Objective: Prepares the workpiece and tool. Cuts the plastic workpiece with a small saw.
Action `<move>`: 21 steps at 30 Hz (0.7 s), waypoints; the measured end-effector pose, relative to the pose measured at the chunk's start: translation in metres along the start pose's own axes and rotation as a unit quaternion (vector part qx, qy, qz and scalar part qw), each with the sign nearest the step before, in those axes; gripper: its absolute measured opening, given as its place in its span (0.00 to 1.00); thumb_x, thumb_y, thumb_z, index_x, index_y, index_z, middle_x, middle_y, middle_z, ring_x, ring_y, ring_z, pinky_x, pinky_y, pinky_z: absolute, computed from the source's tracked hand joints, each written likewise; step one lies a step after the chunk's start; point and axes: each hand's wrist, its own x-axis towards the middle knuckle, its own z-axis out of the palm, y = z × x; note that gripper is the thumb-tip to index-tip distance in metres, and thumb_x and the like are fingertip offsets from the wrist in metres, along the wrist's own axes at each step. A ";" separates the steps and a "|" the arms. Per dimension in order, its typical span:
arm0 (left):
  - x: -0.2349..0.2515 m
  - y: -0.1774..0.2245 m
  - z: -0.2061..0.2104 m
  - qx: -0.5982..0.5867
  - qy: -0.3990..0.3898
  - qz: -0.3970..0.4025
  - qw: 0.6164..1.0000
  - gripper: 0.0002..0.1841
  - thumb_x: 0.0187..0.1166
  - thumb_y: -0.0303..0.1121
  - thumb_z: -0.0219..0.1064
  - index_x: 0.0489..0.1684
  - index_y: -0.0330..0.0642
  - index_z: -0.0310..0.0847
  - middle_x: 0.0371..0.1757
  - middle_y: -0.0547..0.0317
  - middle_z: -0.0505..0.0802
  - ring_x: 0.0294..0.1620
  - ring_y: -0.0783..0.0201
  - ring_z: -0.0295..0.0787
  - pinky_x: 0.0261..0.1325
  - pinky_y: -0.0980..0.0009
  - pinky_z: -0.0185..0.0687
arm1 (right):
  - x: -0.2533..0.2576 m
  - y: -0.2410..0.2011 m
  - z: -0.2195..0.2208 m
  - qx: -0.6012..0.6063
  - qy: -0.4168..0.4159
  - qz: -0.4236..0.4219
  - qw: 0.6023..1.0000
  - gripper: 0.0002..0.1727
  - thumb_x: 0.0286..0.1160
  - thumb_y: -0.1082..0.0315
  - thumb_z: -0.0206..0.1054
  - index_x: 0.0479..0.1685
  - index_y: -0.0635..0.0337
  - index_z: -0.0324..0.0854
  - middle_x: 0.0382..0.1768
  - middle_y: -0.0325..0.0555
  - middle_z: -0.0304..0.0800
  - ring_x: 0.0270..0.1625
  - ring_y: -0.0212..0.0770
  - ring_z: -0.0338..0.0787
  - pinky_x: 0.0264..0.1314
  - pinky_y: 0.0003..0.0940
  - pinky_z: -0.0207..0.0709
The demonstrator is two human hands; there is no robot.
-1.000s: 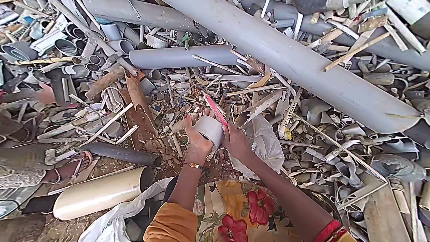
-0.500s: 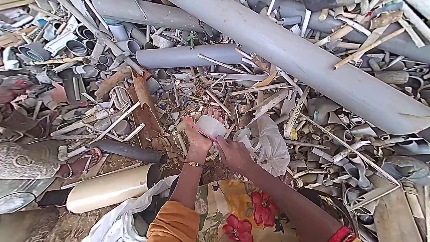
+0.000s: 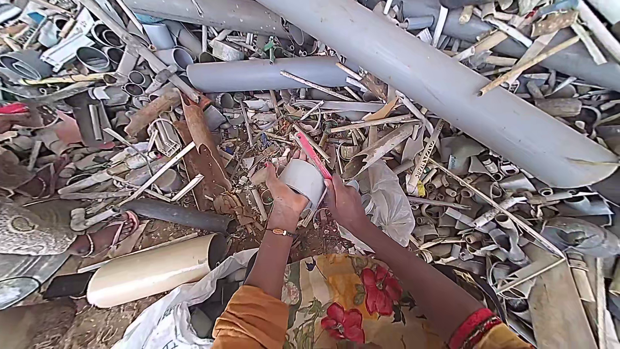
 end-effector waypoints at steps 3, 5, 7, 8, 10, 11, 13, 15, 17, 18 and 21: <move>0.008 -0.001 -0.007 -0.027 -0.049 -0.001 0.998 0.45 0.83 0.72 0.23 0.82 0.47 0.64 0.75 0.51 0.83 0.72 0.54 0.84 0.70 0.51 0.81 | -0.008 -0.004 0.002 -0.020 -0.019 -0.095 0.995 0.21 0.91 0.60 0.51 0.48 0.69 0.84 0.19 0.54 0.86 0.24 0.57 0.91 0.25 0.51 0.81; 0.008 0.001 -0.008 -0.011 -0.033 0.016 0.999 0.45 0.82 0.73 0.25 0.81 0.48 0.66 0.72 0.50 0.85 0.70 0.52 0.85 0.68 0.49 0.82 | -0.003 -0.009 0.000 -0.018 -0.060 -0.034 0.997 0.22 0.92 0.59 0.49 0.53 0.69 0.83 0.23 0.57 0.88 0.30 0.61 0.94 0.32 0.54 0.83; 0.006 0.004 -0.004 0.021 -0.036 0.014 0.999 0.48 0.80 0.75 0.24 0.81 0.49 0.70 0.73 0.51 0.86 0.71 0.53 0.84 0.70 0.48 0.80 | 0.016 -0.006 -0.016 -0.002 -0.103 0.076 0.992 0.25 0.95 0.58 0.46 0.65 0.69 0.81 0.33 0.60 0.92 0.43 0.62 0.94 0.48 0.58 0.83; 0.006 0.004 -0.003 0.026 -0.058 0.006 0.998 0.50 0.79 0.76 0.22 0.82 0.48 0.70 0.74 0.50 0.85 0.73 0.52 0.83 0.72 0.48 0.78 | 0.021 -0.005 -0.029 -0.004 -0.090 0.087 0.992 0.24 0.95 0.58 0.47 0.62 0.68 0.83 0.32 0.60 0.91 0.42 0.61 0.93 0.48 0.57 0.82; 0.006 0.006 -0.004 0.023 -0.087 -0.004 0.996 0.52 0.77 0.77 0.20 0.84 0.48 0.69 0.76 0.51 0.84 0.76 0.53 0.82 0.74 0.49 0.78 | 0.016 -0.012 -0.050 0.007 0.062 0.000 0.998 0.21 0.89 0.60 0.53 0.40 0.68 0.86 0.17 0.50 0.83 0.23 0.47 0.87 0.28 0.43 0.79; 0.007 0.006 -0.002 0.023 -0.088 -0.001 0.996 0.52 0.78 0.76 0.21 0.83 0.47 0.70 0.76 0.51 0.85 0.75 0.53 0.82 0.73 0.49 0.79 | 0.012 -0.019 -0.057 0.048 0.162 -0.058 0.984 0.20 0.88 0.60 0.54 0.35 0.68 0.82 0.14 0.43 0.78 0.16 0.36 0.80 0.21 0.31 0.74; 0.008 0.006 -0.002 0.020 -0.067 0.012 0.997 0.49 0.82 0.74 0.25 0.78 0.44 0.74 0.70 0.47 0.88 0.69 0.50 0.86 0.68 0.47 0.82 | -0.001 -0.028 -0.061 0.142 0.267 -0.115 0.946 0.23 0.95 0.54 0.47 0.49 0.69 0.73 0.21 0.40 0.79 0.20 0.26 0.81 0.23 0.22 0.80; 0.007 0.006 -0.002 0.026 -0.046 0.015 0.998 0.48 0.82 0.73 0.25 0.74 0.43 0.76 0.66 0.46 0.89 0.63 0.49 0.89 0.63 0.48 0.85 | -0.022 -0.018 -0.043 0.141 0.205 -0.091 0.964 0.21 0.96 0.56 0.46 0.65 0.69 0.64 0.31 0.42 0.81 0.28 0.29 0.85 0.36 0.26 0.86; 0.006 0.005 0.002 0.043 -0.026 0.028 0.998 0.46 0.83 0.72 0.25 0.72 0.43 0.76 0.61 0.45 0.90 0.59 0.50 0.89 0.59 0.49 0.85 | -0.027 -0.008 -0.035 0.078 -0.053 0.001 0.996 0.23 0.87 0.69 0.52 0.72 0.79 0.68 0.32 0.56 0.88 0.32 0.49 0.91 0.41 0.47 0.86; 0.007 0.005 0.003 0.049 -0.027 0.036 0.998 0.46 0.84 0.70 0.25 0.75 0.43 0.74 0.64 0.45 0.89 0.61 0.50 0.88 0.61 0.48 0.83 | -0.021 -0.006 -0.037 0.063 -0.184 0.051 0.980 0.26 0.89 0.68 0.51 0.81 0.74 0.62 0.34 0.57 0.88 0.36 0.54 0.91 0.46 0.52 0.84; 0.007 0.013 0.010 0.045 -0.012 0.033 0.998 0.43 0.86 0.68 0.24 0.77 0.44 0.69 0.65 0.46 0.88 0.60 0.51 0.89 0.56 0.50 0.85 | -0.023 -0.014 -0.041 0.093 -0.044 -0.022 0.994 0.26 0.90 0.63 0.49 0.77 0.75 0.70 0.22 0.47 0.85 0.21 0.45 0.86 0.27 0.44 0.83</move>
